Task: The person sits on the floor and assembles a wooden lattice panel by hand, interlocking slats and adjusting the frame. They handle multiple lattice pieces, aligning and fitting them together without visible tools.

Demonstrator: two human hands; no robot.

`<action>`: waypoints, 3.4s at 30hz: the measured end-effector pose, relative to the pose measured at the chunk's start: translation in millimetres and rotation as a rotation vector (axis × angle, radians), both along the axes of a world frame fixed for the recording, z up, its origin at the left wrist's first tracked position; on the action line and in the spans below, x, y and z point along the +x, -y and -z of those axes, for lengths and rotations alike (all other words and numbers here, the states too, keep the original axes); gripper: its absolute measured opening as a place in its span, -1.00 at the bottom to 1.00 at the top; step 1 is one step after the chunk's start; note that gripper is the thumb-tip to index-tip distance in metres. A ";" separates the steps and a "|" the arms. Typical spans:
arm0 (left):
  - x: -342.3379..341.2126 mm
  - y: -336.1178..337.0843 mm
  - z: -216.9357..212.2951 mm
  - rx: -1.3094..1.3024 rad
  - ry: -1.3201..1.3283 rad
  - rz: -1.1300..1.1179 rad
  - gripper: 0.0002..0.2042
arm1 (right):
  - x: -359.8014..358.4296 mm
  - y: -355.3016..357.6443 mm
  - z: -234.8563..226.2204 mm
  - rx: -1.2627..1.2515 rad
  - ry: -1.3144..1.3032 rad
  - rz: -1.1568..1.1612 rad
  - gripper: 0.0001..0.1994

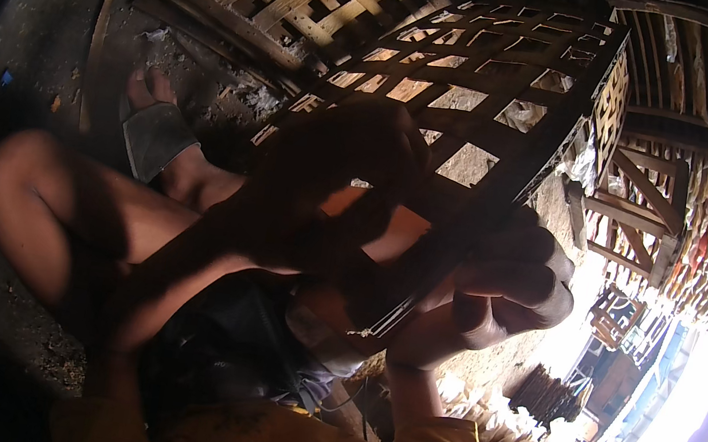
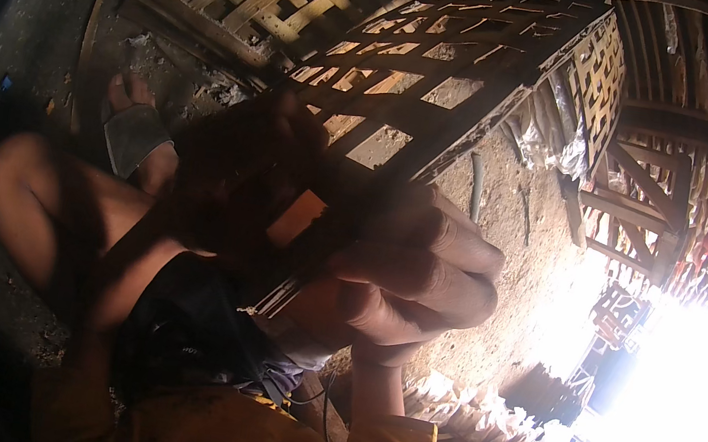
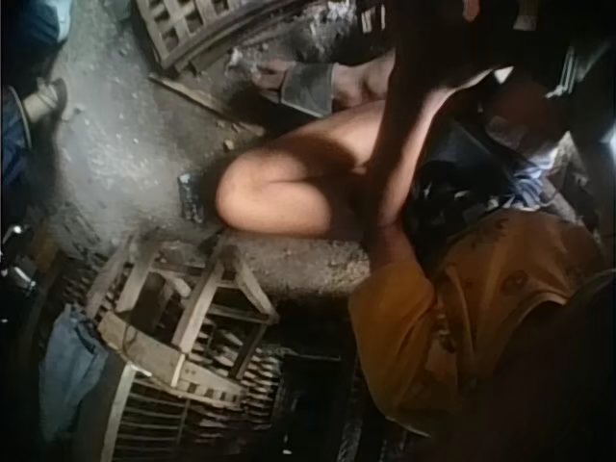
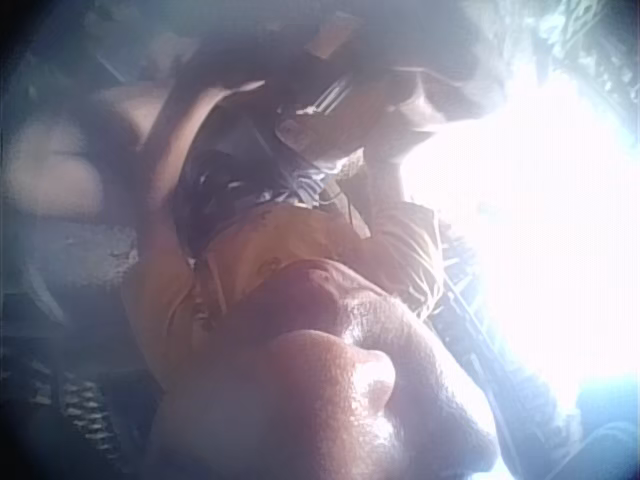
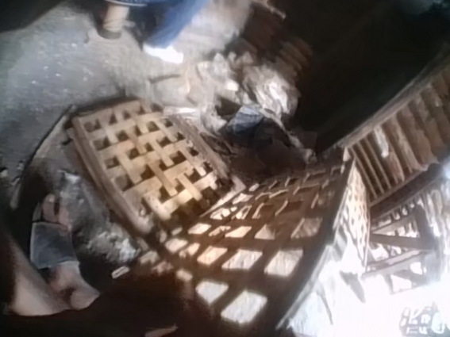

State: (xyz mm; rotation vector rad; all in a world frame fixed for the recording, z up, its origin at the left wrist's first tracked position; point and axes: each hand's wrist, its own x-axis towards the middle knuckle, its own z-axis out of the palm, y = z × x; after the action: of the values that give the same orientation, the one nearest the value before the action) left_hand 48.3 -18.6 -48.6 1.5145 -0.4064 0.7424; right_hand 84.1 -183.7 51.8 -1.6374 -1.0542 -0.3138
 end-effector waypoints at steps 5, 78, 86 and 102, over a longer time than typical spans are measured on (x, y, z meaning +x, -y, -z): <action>1.8 -4.9 -10.5 -0.109 -0.146 0.148 -0.77 | -0.4 5.5 4.7 -0.022 -0.003 0.008 -0.65; -35.0 -4.2 -34.1 0.271 -0.148 0.170 -0.35 | -6.1 14.2 -11.0 -0.383 0.310 0.124 -0.70; -36.6 -14.8 -29.9 0.352 -0.135 0.110 -0.29 | -6.7 32.4 -22.7 0.085 0.408 0.253 -0.91; -62.9 -21.4 -29.1 0.471 -0.222 0.108 -0.31 | 12.3 22.8 -1.6 0.017 0.142 0.186 -0.93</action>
State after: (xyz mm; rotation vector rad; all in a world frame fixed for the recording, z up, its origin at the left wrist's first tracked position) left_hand -14.6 2.8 -19.5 1.9754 -0.5138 0.4001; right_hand 96.3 -206.5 53.4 -1.7213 -1.0022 -0.5674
